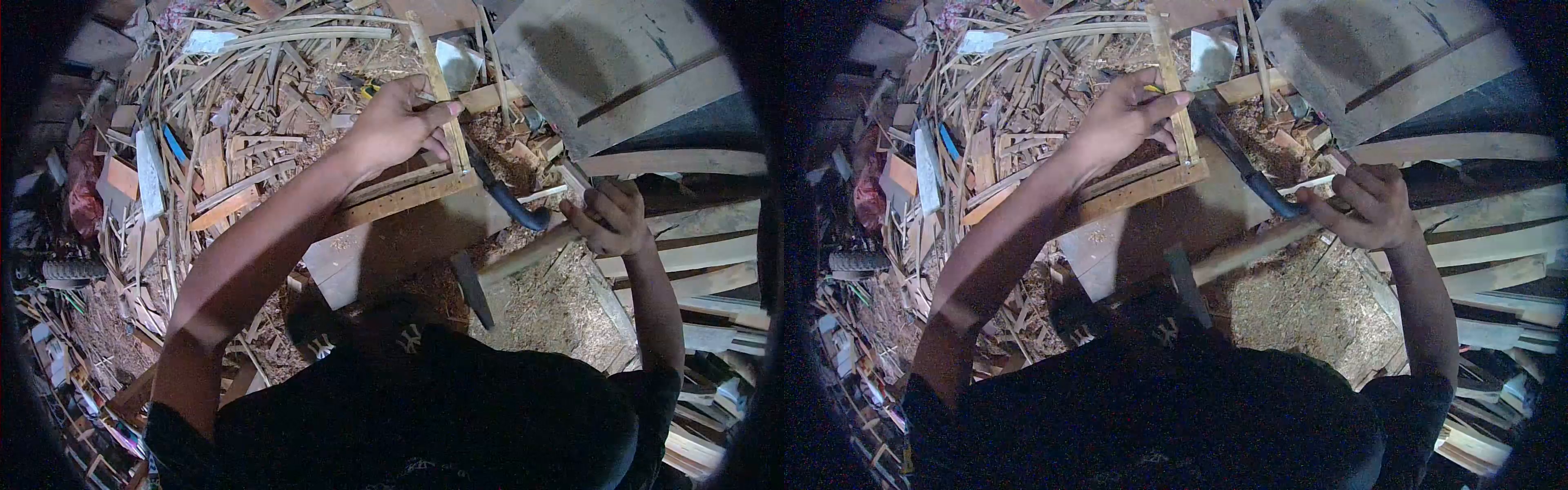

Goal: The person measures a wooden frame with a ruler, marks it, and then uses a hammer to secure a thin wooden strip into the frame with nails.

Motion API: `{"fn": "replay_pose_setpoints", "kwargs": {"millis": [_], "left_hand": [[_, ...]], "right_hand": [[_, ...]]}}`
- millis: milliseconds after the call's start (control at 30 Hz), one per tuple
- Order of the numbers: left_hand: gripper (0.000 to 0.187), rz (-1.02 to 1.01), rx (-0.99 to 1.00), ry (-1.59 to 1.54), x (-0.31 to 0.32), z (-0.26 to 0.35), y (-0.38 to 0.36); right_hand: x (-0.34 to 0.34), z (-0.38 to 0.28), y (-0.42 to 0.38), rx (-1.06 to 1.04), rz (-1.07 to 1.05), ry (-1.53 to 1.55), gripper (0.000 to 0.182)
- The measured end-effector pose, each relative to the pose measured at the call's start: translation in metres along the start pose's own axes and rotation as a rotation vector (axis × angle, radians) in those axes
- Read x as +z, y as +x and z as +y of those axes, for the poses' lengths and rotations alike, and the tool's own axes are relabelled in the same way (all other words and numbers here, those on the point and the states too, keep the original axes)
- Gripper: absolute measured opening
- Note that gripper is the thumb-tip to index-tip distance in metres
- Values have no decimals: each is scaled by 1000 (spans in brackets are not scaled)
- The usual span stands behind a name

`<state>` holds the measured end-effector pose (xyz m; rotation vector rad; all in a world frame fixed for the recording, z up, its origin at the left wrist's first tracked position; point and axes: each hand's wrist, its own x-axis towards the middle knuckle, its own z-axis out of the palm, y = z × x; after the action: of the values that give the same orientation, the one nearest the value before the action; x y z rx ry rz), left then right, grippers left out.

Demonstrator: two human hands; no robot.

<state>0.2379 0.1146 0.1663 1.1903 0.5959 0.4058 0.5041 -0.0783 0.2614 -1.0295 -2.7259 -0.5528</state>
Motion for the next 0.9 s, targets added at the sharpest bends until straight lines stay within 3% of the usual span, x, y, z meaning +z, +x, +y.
{"fn": "replay_pose_setpoints", "kwargs": {"millis": [133, 200, 300, 333, 433, 467, 500, 567, 600, 633, 700, 733, 767, 867, 900], "left_hand": [[30, 13, 36, 24, 1, -2, 0], [31, 17, 45, 50, 1, -1, 1], [34, 24, 47, -53, 2, 5, 0], [34, 24, 24, -26, 2, 5, -3], [35, 27, 13, 0, 2, 3, -2], [35, 30, 21, -3, 2, 1, -1], [35, 30, 18, -3, 1, -1, 0], [35, 17, 72, 3, -3, 2, 2], [36, 5, 95, 7, -4, 2, 2], [36, 2, 94, 8, -2, 3, 1], [34, 52, 33, 46, 4, 1, -3], [32, -3, 24, -26, 4, 3, -4], [32, -3, 24, -29, 5, 2, -3], [26, 6, 34, 19, 2, 2, -2], [26, 6, 36, 21, 0, 2, -1]], "right_hand": [[1, -1, -12, 40, -58, 59, 49], [6, -2, -20, 237, -118, 11, 52], [5, 1, -16, 299, -32, 71, 57], [3, 0, -14, 298, -32, 71, 57], [-4, -6, -11, 10, -53, -110, 53], [2, -9, -20, 273, -231, -51, 50], [1, -9, -23, 274, -232, -48, 50], [0, -8, -22, 274, -158, 64, 50], [2, -7, -16, 106, 3, -30, 53], [3, -7, -16, 108, 3, -32, 53], [2, -7, -19, 170, -182, -66, 55], [8, -6, -20, 397, -222, 30, 58], [6, -6, -25, 396, -225, 30, 58], [8, 1, -22, 16, 79, 76, 43], [6, -2, -17, 16, 81, 74, 43]]}}
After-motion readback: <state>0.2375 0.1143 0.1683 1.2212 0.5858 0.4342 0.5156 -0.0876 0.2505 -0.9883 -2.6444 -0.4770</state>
